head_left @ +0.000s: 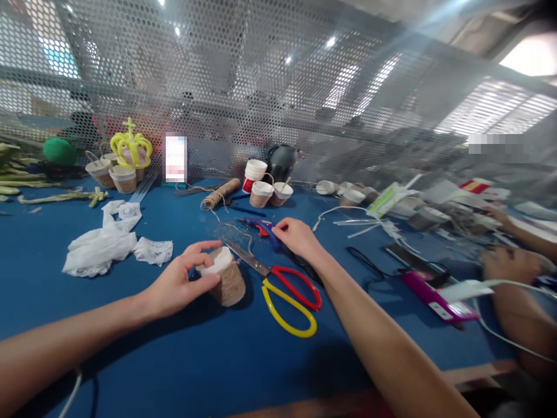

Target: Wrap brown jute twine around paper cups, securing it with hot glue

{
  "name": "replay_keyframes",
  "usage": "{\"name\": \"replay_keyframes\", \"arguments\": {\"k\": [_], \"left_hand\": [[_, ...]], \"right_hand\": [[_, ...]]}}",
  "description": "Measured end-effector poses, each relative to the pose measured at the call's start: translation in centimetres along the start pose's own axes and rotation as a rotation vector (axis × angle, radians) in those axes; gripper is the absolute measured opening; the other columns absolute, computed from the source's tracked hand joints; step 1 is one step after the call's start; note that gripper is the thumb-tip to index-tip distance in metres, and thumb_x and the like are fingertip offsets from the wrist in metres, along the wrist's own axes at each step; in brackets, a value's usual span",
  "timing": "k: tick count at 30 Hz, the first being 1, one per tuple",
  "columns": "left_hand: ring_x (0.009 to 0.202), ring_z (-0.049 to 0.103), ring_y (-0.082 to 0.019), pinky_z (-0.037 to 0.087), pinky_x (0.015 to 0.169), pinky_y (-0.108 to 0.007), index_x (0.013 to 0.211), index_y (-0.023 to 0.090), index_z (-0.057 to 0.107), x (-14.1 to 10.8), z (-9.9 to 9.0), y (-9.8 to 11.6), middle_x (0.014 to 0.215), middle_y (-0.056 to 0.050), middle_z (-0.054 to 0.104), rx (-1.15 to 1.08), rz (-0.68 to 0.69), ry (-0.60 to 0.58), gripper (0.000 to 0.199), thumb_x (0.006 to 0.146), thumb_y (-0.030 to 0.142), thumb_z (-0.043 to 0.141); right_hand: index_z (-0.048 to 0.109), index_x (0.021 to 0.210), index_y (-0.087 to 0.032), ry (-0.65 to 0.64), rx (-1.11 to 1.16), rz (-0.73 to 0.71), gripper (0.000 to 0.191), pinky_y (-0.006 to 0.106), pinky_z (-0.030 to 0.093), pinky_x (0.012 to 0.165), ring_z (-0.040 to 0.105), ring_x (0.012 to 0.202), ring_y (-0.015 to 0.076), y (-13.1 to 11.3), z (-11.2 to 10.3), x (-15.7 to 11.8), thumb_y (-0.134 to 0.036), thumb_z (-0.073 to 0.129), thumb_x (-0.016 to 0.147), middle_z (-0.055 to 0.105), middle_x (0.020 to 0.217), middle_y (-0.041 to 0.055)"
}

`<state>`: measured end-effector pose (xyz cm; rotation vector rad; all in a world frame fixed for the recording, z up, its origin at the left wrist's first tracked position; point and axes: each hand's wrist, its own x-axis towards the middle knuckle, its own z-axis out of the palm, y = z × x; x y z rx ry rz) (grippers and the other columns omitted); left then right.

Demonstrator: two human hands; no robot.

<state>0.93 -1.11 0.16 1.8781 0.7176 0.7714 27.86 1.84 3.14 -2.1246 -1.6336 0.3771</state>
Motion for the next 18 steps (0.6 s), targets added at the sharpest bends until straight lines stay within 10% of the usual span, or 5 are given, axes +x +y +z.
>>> {"name": "replay_keyframes", "arguments": {"k": [9, 14, 18], "left_hand": [[0.087, 0.051, -0.019, 0.038, 0.082, -0.033, 0.066, 0.015, 0.05, 0.1, 0.0, 0.4, 0.091, -0.007, 0.053, -0.019, 0.009, 0.024, 0.016, 0.076, 0.028, 0.052], [0.086, 0.053, -0.019, 0.04, 0.08, -0.032, 0.066, 0.015, 0.049, -0.1, 0.2, 0.7, 0.088, -0.007, 0.058, -0.039, -0.025, -0.059, 0.016, 0.076, 0.027, 0.052], [0.098, 0.053, -0.021, 0.04, 0.088, -0.031, 0.069, 0.015, 0.052, -0.4, 0.3, 1.1, 0.094, -0.007, 0.061, -0.049, 0.044, -0.132, 0.013, 0.079, 0.024, 0.05]], "right_hand": [[0.061, 0.08, -0.013, -0.658, 0.208, -0.17, 0.031, 0.021, 0.039, 0.034, 0.051, 0.038, 0.0089, -4.6, 1.0, -3.0, -0.037, 0.042, 0.085, 0.066, 0.062, 0.0057], [0.057, 0.091, -0.013, -0.443, 0.285, -0.327, 0.027, 0.02, 0.045, 0.052, 0.058, 0.067, 0.0102, -8.6, 0.7, -2.3, -0.03, 0.037, 0.089, 0.064, 0.098, 0.0102], [0.058, 0.094, -0.013, -0.451, 0.338, -0.822, 0.022, 0.021, 0.044, 0.069, 0.059, 0.081, 0.0108, -14.5, 1.4, -3.1, -0.018, 0.037, 0.088, 0.067, 0.088, 0.0039]]}}
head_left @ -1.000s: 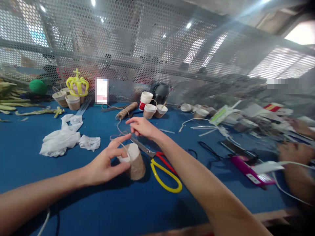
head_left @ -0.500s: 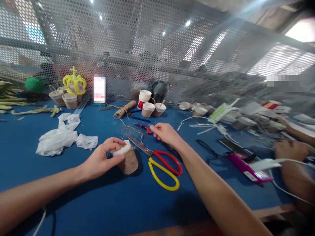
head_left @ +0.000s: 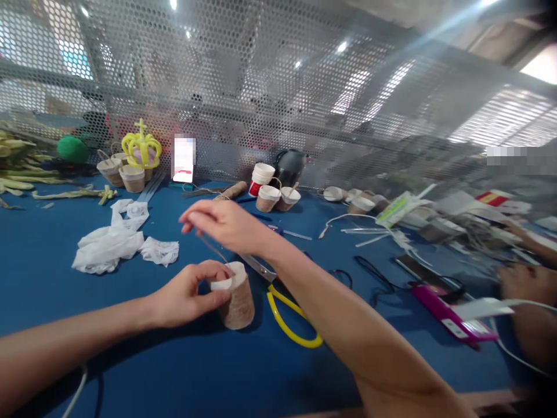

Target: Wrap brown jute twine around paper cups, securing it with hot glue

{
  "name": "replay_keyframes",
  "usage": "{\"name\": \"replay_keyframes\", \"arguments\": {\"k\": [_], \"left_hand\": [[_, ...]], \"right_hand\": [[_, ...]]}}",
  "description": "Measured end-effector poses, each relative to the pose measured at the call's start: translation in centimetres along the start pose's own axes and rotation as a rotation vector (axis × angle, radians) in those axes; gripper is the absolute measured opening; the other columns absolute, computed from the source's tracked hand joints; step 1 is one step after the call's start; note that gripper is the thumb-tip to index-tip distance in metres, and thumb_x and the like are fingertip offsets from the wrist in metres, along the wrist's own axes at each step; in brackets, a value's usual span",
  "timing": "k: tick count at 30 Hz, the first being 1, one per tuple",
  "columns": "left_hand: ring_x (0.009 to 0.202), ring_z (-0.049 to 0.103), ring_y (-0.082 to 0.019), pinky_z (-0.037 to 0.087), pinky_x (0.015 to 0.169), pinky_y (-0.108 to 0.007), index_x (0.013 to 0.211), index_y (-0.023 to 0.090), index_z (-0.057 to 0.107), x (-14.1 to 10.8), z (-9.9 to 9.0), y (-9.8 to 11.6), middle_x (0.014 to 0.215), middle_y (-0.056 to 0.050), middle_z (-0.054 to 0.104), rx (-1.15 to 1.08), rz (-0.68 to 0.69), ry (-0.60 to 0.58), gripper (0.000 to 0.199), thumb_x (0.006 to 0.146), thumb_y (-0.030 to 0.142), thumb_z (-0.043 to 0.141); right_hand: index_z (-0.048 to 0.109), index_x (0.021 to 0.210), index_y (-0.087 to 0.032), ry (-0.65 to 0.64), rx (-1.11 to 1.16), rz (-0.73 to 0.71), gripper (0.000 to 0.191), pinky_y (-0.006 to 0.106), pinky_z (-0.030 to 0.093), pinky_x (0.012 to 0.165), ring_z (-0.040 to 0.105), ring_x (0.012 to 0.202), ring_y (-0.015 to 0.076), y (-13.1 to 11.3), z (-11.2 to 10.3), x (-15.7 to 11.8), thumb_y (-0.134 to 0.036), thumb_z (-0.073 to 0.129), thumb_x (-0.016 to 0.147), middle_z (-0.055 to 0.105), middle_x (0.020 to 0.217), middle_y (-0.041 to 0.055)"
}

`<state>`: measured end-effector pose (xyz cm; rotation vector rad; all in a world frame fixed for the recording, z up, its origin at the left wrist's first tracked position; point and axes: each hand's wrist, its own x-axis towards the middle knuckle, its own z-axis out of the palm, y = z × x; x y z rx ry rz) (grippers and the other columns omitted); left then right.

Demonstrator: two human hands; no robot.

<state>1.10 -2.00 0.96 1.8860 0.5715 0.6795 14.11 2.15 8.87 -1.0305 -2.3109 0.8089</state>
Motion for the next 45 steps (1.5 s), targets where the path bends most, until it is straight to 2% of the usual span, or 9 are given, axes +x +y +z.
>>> {"name": "replay_keyframes", "arguments": {"k": [3, 5, 7, 12, 19, 24, 31, 37, 45], "left_hand": [[0.102, 0.053, -0.021, 0.041, 0.089, -0.033, 0.071, 0.016, 0.055, -0.1, 0.0, 0.3, 0.101, -0.007, 0.061, 0.047, 0.059, -0.04, 0.013, 0.08, 0.023, 0.049], [0.094, 0.057, -0.022, 0.045, 0.082, -0.034, 0.069, 0.016, 0.055, -0.2, -0.1, 0.4, 0.092, -0.008, 0.064, 0.113, 0.078, -0.04, 0.014, 0.08, 0.022, 0.049], [0.094, 0.056, -0.024, 0.045, 0.082, -0.036, 0.07, 0.016, 0.055, -0.2, -0.2, 0.4, 0.089, -0.009, 0.064, 0.202, 0.106, -0.006, 0.012, 0.079, 0.022, 0.051], [0.128, 0.026, -0.028, 0.024, 0.103, -0.044, 0.069, 0.016, 0.054, -0.1, -0.3, -0.3, 0.138, -0.01, 0.031, 0.309, 0.188, 0.119, 0.009, 0.077, 0.021, 0.053], [0.132, 0.014, -0.029, 0.014, 0.105, -0.05, 0.067, 0.016, 0.052, 0.0, 0.0, -1.1, 0.144, -0.009, 0.021, 0.345, 0.185, 0.145, 0.011, 0.077, 0.018, 0.052], [0.132, 0.015, -0.028, 0.015, 0.105, -0.051, 0.068, 0.017, 0.048, 0.0, -0.2, -1.4, 0.143, -0.009, 0.022, 0.294, 0.126, 0.144, 0.013, 0.079, 0.023, 0.05], [0.13, 0.021, -0.028, 0.019, 0.104, -0.051, 0.066, 0.018, 0.045, 0.1, -0.4, -1.4, 0.141, -0.01, 0.027, 0.264, 0.105, 0.194, 0.016, 0.08, 0.025, 0.049], [0.128, 0.024, -0.029, 0.021, 0.102, -0.051, 0.067, 0.017, 0.044, 0.2, -0.5, -1.5, 0.14, -0.012, 0.028, 0.266, 0.087, 0.197, 0.015, 0.081, 0.023, 0.047], [0.128, 0.027, -0.028, 0.025, 0.101, -0.048, 0.071, 0.017, 0.05, 0.2, -0.7, -1.9, 0.139, -0.012, 0.031, 0.252, 0.075, 0.198, 0.015, 0.083, 0.025, 0.046]], "right_hand": [[0.06, 0.097, -0.014, -0.373, -0.285, 0.002, 0.026, 0.02, 0.042, 0.059, 0.06, 0.067, 0.0107, -1.8, 2.2, 2.9, -0.007, 0.042, 0.079, 0.068, 0.074, 0.0008], [0.063, 0.093, -0.015, -0.446, -0.492, 0.034, 0.025, 0.021, 0.041, 0.056, 0.061, 0.071, 0.0142, -2.0, 3.3, 4.4, -0.007, 0.049, 0.074, 0.069, 0.078, 0.003], [0.065, 0.085, -0.013, -0.394, -0.607, 0.072, 0.017, 0.024, 0.041, 0.057, 0.062, 0.075, 0.0198, -1.8, 3.4, 5.6, -0.011, 0.054, 0.073, 0.069, 0.084, 0.0091], [0.062, 0.093, -0.01, -0.03, -0.767, 0.179, 0.024, 0.033, 0.04, 0.067, 0.058, 0.087, 0.0263, -0.9, -0.6, 5.8, -0.022, 0.043, 0.084, 0.064, 0.093, 0.0165], [0.062, 0.077, -0.011, 0.216, -0.819, 0.571, 0.027, 0.034, 0.041, 0.065, 0.059, 0.076, 0.024, 4.3, -6.3, -2.9, -0.025, 0.041, 0.086, 0.062, 0.074, 0.0115], [0.06, 0.091, -0.012, 0.117, -0.701, 0.886, 0.018, 0.037, 0.047, 0.071, 0.058, 0.081, 0.0198, 10.1, -5.1, -8.6, -0.026, 0.053, 0.083, 0.061, 0.092, 0.0097], [0.052, 0.109, -0.019, 0.15, -0.469, 0.96, 0.026, 0.037, 0.047, 0.077, 0.055, 0.092, 0.0178, 12.7, -3.3, -8.8, -0.03, 0.047, 0.087, 0.053, 0.113, 0.007], [0.059, 0.087, -0.012, 0.34, -0.22, 0.892, 0.015, 0.032, 0.048, 0.065, 0.059, 0.073, 0.0181, 11.5, -3.2, -9.1, -0.023, 0.055, 0.078, 0.062, 0.082, 0.007], [0.049, 0.063, -0.016, 0.48, 0.238, 0.666, 0.02, 0.022, 0.041, 0.048, 0.047, 0.048, 0.0089, 5.2, -2.6, -11.0, -0.033, 0.052, 0.073, 0.05, 0.055, -0.0011]]}}
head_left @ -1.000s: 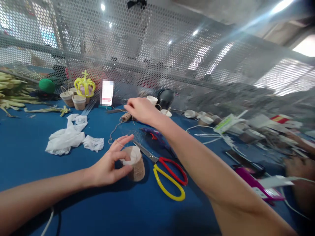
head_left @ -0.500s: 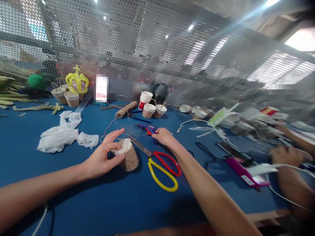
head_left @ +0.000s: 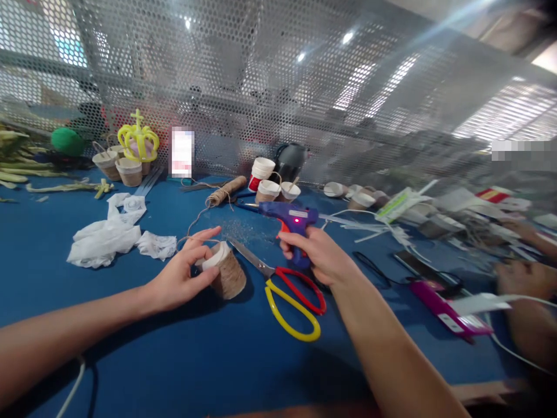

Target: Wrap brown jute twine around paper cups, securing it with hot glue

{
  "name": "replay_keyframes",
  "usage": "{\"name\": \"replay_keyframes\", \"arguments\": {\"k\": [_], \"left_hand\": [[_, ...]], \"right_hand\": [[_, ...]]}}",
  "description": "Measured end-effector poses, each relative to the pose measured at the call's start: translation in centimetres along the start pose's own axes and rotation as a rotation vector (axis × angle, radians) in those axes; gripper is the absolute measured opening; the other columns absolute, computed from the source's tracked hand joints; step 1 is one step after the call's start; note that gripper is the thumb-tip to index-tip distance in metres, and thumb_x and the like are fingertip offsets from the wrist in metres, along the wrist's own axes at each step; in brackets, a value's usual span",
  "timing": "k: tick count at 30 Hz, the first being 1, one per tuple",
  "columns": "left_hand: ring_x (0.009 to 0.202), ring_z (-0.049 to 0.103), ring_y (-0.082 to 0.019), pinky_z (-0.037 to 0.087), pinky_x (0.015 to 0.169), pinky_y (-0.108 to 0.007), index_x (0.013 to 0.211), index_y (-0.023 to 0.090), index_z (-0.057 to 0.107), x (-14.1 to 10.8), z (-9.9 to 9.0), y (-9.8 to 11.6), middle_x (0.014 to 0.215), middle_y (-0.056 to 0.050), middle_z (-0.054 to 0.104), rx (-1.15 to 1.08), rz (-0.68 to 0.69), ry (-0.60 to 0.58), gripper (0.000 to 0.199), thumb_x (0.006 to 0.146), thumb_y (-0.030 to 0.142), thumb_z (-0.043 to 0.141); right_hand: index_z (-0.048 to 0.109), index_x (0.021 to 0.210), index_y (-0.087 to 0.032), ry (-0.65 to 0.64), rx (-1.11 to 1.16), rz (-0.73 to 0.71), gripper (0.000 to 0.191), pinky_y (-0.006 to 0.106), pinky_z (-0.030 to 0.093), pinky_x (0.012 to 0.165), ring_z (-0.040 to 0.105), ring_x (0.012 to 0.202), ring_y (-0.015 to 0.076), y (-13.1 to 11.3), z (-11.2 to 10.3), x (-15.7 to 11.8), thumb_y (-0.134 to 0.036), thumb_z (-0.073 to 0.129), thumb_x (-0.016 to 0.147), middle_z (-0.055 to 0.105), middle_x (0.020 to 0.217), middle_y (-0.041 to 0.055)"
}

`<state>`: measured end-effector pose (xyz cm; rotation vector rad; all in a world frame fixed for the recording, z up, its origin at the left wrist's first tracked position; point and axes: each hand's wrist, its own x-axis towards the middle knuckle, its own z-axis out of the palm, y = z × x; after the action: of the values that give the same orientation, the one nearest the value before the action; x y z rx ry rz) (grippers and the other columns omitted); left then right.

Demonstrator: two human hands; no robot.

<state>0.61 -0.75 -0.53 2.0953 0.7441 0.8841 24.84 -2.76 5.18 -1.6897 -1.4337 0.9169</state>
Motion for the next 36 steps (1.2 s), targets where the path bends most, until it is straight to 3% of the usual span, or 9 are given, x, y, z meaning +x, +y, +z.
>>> {"name": "replay_keyframes", "arguments": {"k": [2, 4, 7, 12, 16, 23, 31, 34, 36], "left_hand": [[0.127, 0.029, -0.027, 0.026, 0.101, -0.046, 0.071, 0.017, 0.049, 0.1, 0.0, -0.1, 0.137, -0.012, 0.033, -0.003, -0.001, 0.005, 0.015, 0.083, 0.025, 0.045], [0.126, 0.031, -0.026, 0.027, 0.101, -0.045, 0.072, 0.017, 0.049, 0.2, 0.1, -0.2, 0.135, -0.013, 0.037, -0.002, 0.006, 0.012, 0.014, 0.083, 0.025, 0.046], [0.124, 0.034, -0.026, 0.027, 0.101, -0.045, 0.071, 0.017, 0.049, 0.4, 0.1, -0.5, 0.131, -0.014, 0.042, -0.009, 0.017, 0.031, 0.013, 0.081, 0.025, 0.049], [0.122, 0.037, -0.024, 0.029, 0.101, -0.042, 0.071, 0.017, 0.048, 0.5, 0.1, -0.7, 0.125, -0.014, 0.047, -0.015, 0.024, 0.036, 0.012, 0.08, 0.024, 0.051], [0.121, 0.038, -0.023, 0.03, 0.101, -0.041, 0.072, 0.017, 0.049, 0.5, 0.1, -0.7, 0.125, -0.014, 0.047, -0.02, 0.021, 0.025, 0.011, 0.08, 0.023, 0.051], [0.121, 0.038, -0.022, 0.03, 0.1, -0.038, 0.071, 0.017, 0.048, 0.5, 0.1, -0.5, 0.125, -0.013, 0.048, -0.058, 0.008, 0.009, 0.01, 0.079, 0.021, 0.052], [0.116, 0.044, -0.024, 0.035, 0.094, -0.037, 0.07, 0.016, 0.047, 0.6, 0.0, -0.2, 0.122, -0.015, 0.051, -0.113, -0.036, -0.008, 0.013, 0.079, 0.024, 0.053], [0.117, 0.044, -0.024, 0.036, 0.093, -0.036, 0.071, 0.016, 0.047, 0.6, 0.0, -0.3, 0.123, -0.015, 0.051, -0.125, -0.041, -0.012, 0.013, 0.08, 0.024, 0.052], [0.117, 0.044, -0.024, 0.036, 0.093, -0.036, 0.071, 0.016, 0.047, 0.6, 0.0, -0.3, 0.124, -0.014, 0.051, -0.132, -0.046, -0.013, 0.013, 0.08, 0.024, 0.052]], "right_hand": [[0.053, 0.066, -0.016, -0.077, 0.143, -0.044, 0.02, 0.022, 0.037, 0.044, 0.042, 0.043, 0.0079, -0.4, 0.5, -1.3, -0.034, 0.051, 0.074, 0.046, 0.049, -0.0032], [0.057, 0.075, -0.015, -0.117, 0.145, -0.093, 0.02, 0.023, 0.036, 0.043, 0.042, 0.042, 0.0085, -0.5, 1.1, -2.3, -0.034, 0.051, 0.076, 0.046, 0.047, -0.0039], [0.059, 0.078, -0.016, -0.124, 0.022, -0.124, 0.021, 0.024, 0.039, 0.046, 0.044, 0.042, 0.0095, -0.4, 1.6, -3.4, -0.035, 0.052, 0.076, 0.047, 0.045, -0.0043], [0.054, 0.064, -0.021, -0.105, -0.115, -0.07, 0.019, 0.026, 0.04, 0.04, 0.045, 0.037, 0.0118, -0.5, 1.6, -4.3, -0.038, 0.053, 0.072, 0.047, 0.041, -0.0039], [0.047, 0.05, -0.025, -0.111, -0.22, -0.11, 0.025, 0.027, 0.037, 0.039, 0.043, 0.034, 0.0127, -0.5, 1.7, -4.9, -0.035, 0.053, 0.072, 0.044, 0.037, -0.004], [0.058, 0.062, -0.026, -0.056, -0.344, -0.276, 0.014, 0.029, 0.039, 0.042, 0.053, 0.05, 0.0185, -0.5, 2.2, -5.2, -0.031, 0.053, 0.073, 0.051, 0.045, -0.0007], [0.067, 0.081, -0.021, -0.082, -0.722, -0.735, 0.023, 0.027, 0.041, 0.048, 0.051, 0.045, 0.0136, 1.0, 1.1, -5.1, -0.021, 0.044, 0.081, 0.056, 0.048, 0.0007], [0.068, 0.087, -0.021, -0.023, -0.964, -1.005, 0.029, 0.026, 0.042, 0.05, 0.053, 0.045, 0.0126, 1.6, 0.9, -5.2, -0.01, 0.042, 0.079, 0.059, 0.05, 0.0006], [0.068, 0.087, -0.024, 0.063, -1.088, -1.059, 0.033, 0.027, 0.043, 0.052, 0.055, 0.047, 0.0136, 1.8, 1.0, -5.3, -0.006, 0.043, 0.077, 0.06, 0.05, 0.0004]]}}
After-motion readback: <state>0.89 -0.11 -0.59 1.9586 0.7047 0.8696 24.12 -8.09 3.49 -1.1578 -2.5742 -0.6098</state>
